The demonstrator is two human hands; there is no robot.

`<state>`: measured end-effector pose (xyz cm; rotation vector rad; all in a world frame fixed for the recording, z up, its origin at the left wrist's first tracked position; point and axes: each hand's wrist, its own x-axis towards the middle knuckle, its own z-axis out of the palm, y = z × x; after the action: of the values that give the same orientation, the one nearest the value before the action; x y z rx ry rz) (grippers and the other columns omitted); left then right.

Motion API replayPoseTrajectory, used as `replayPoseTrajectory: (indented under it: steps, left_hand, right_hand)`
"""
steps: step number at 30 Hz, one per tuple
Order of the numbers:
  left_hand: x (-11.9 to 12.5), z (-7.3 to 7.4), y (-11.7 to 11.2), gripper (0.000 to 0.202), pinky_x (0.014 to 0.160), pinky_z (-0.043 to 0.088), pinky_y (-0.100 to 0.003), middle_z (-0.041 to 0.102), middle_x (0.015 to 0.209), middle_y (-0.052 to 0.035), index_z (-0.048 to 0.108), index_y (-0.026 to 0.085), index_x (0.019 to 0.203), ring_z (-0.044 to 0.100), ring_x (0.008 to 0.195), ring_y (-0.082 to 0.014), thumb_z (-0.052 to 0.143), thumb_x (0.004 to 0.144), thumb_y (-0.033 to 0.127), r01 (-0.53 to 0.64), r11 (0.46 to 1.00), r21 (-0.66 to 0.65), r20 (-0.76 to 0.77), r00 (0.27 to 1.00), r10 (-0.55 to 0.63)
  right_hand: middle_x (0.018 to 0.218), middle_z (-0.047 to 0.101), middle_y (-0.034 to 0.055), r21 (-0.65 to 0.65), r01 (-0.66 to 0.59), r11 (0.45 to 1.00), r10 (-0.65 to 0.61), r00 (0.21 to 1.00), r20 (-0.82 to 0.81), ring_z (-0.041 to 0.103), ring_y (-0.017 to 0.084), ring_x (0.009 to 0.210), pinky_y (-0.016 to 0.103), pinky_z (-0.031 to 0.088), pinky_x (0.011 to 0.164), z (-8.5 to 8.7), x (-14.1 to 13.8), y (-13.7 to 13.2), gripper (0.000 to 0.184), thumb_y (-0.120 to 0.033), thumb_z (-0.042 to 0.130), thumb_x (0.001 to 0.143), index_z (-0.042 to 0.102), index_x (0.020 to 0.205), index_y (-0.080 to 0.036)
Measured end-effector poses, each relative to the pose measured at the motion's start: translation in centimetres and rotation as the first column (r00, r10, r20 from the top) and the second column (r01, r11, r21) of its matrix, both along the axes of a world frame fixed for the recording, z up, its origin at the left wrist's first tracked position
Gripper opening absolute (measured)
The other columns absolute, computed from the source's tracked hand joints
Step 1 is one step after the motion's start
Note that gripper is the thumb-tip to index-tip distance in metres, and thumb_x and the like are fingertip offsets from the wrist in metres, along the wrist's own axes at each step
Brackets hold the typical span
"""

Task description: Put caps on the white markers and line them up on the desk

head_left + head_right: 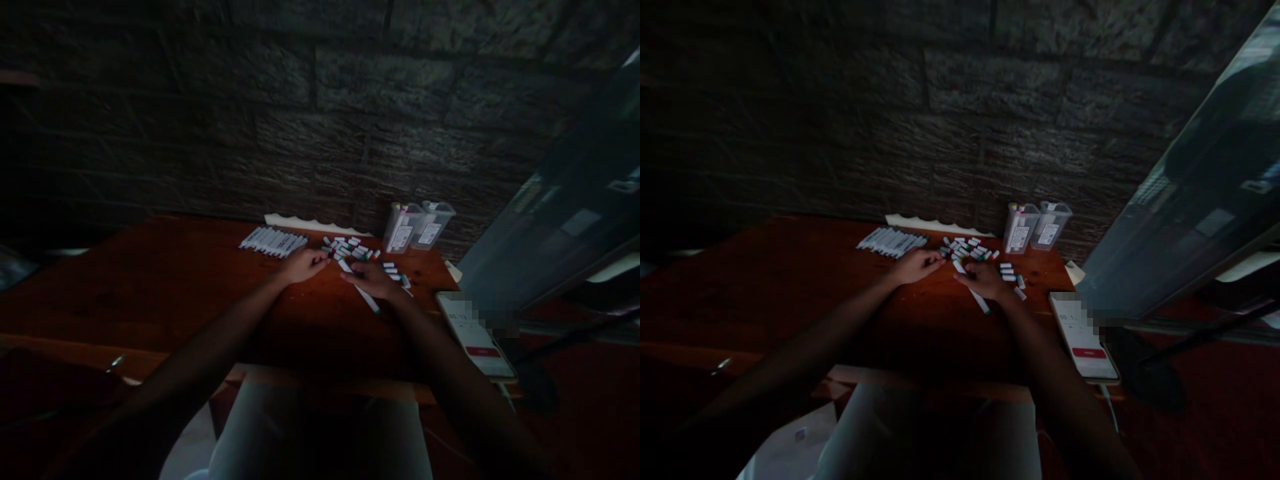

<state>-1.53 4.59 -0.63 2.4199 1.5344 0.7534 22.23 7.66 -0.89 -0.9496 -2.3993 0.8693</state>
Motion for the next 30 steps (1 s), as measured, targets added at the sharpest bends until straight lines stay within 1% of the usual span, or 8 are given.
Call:
replayPoseTrajectory:
  steps: [4, 8, 15, 17, 20, 23, 26, 30]
  left_hand:
    - [-1.0, -0.4, 0.3, 0.031, 0.058, 0.035, -0.026, 0.062, 0.064, -0.0010, 0.065, 0.019, 0.077, 0.053, 0.059, -0.0144, 0.046, 0.092, 0.039, -0.117, 0.993, 0.003, 0.004, 0.993, 0.117]
    - [-1.3, -0.9, 0.6, 0.023, 0.064, 0.040, -0.027, 0.068, 0.074, -0.0024, 0.067, 0.020, 0.087, 0.059, 0.068, -0.0162, 0.049, 0.089, 0.034, -0.172, 0.984, -0.038, 0.026, 0.985, 0.173]
    - [-0.9, -1.2, 0.9, 0.021, 0.067, 0.042, -0.027, 0.069, 0.079, -0.0022, 0.066, 0.020, 0.088, 0.060, 0.072, -0.0162, 0.050, 0.089, 0.032, -0.154, 0.988, -0.025, 0.007, 0.988, 0.155]
    - [-0.8, -1.2, 0.9, 0.019, 0.068, 0.042, -0.027, 0.069, 0.079, -0.0022, 0.067, 0.020, 0.087, 0.060, 0.073, -0.0164, 0.050, 0.088, 0.030, -0.166, 0.986, -0.005, -0.009, 0.986, 0.166]
    - [-0.7, -1.2, 1.2, 0.019, 0.076, 0.045, -0.029, 0.069, 0.082, -0.0041, 0.067, 0.019, 0.084, 0.061, 0.080, -0.0189, 0.051, 0.088, 0.028, -0.183, 0.981, 0.072, -0.052, 0.981, 0.187]
    - [-0.8, -1.1, 1.3, 0.018, 0.088, 0.045, -0.035, 0.070, 0.090, -0.0072, 0.069, 0.019, 0.085, 0.062, 0.092, -0.0230, 0.052, 0.087, 0.027, -0.213, 0.969, 0.129, -0.102, 0.969, 0.226]
    - [-0.9, -1.1, 1.3, 0.019, 0.092, 0.046, -0.037, 0.070, 0.097, -0.0083, 0.069, 0.019, 0.092, 0.062, 0.097, -0.0245, 0.053, 0.088, 0.028, -0.224, 0.969, 0.109, -0.116, 0.965, 0.236]
    - [-0.6, -1.4, 1.0, 0.025, 0.096, 0.047, -0.035, 0.067, 0.115, -0.0089, 0.066, 0.020, 0.109, 0.061, 0.108, -0.0239, 0.051, 0.090, 0.028, -0.164, 0.985, 0.044, -0.083, 0.982, 0.168]
  right_hand:
    - [0.066, 0.048, -0.0032, -0.049, 0.007, 0.999, -0.008, 1.000, -0.023, 0.046, 0.013, 0.064, 0.026, 0.034, 0.060, 0.0, -0.1, 0.0, 0.040, -0.056, 0.053, 0.084, 0.051, 0.067, -0.019]
    - [0.067, 0.049, -0.0029, -0.076, 0.012, 0.997, -0.015, 0.999, -0.037, 0.046, 0.013, 0.064, 0.026, 0.035, 0.062, 0.0, -0.1, 0.0, 0.040, -0.057, 0.052, 0.083, 0.053, 0.069, -0.020]
    - [0.066, 0.047, -0.0031, -0.100, 0.029, 0.995, -0.030, 1.000, -0.005, 0.045, 0.012, 0.063, 0.025, 0.033, 0.059, -0.2, -0.1, 0.2, 0.042, -0.060, 0.052, 0.083, 0.053, 0.069, -0.019]
    - [0.068, 0.050, -0.0025, -0.126, 0.024, 0.992, -0.026, 1.000, -0.013, 0.047, 0.012, 0.066, 0.025, 0.034, 0.061, -0.4, -0.1, 0.3, 0.042, -0.059, 0.053, 0.082, 0.055, 0.071, -0.019]
    - [0.073, 0.055, -0.0014, -0.192, 0.027, 0.981, -0.029, 1.000, -0.005, 0.050, 0.014, 0.071, 0.025, 0.037, 0.064, -0.4, 0.0, 0.5, 0.043, -0.060, 0.056, 0.081, 0.060, 0.076, -0.018]
    - [0.074, 0.057, -0.0004, -0.271, 0.069, 0.960, -0.055, 0.997, 0.062, 0.051, 0.015, 0.071, 0.026, 0.038, 0.063, 0.2, 0.0, 1.0, 0.044, -0.062, 0.058, 0.079, 0.061, 0.078, -0.018]
    - [0.082, 0.061, 0.0022, -0.367, 0.134, 0.921, -0.080, 0.984, 0.160, 0.054, 0.015, 0.073, 0.025, 0.039, 0.060, 1.1, -0.2, 1.7, 0.044, -0.062, 0.062, 0.076, 0.063, 0.087, -0.019]
    - [0.090, 0.064, 0.0035, -0.439, 0.144, 0.887, -0.032, 0.967, 0.252, 0.056, 0.016, 0.075, 0.023, 0.039, 0.055, 1.6, -0.7, 2.6, 0.046, -0.060, 0.063, 0.076, 0.062, 0.103, -0.022]
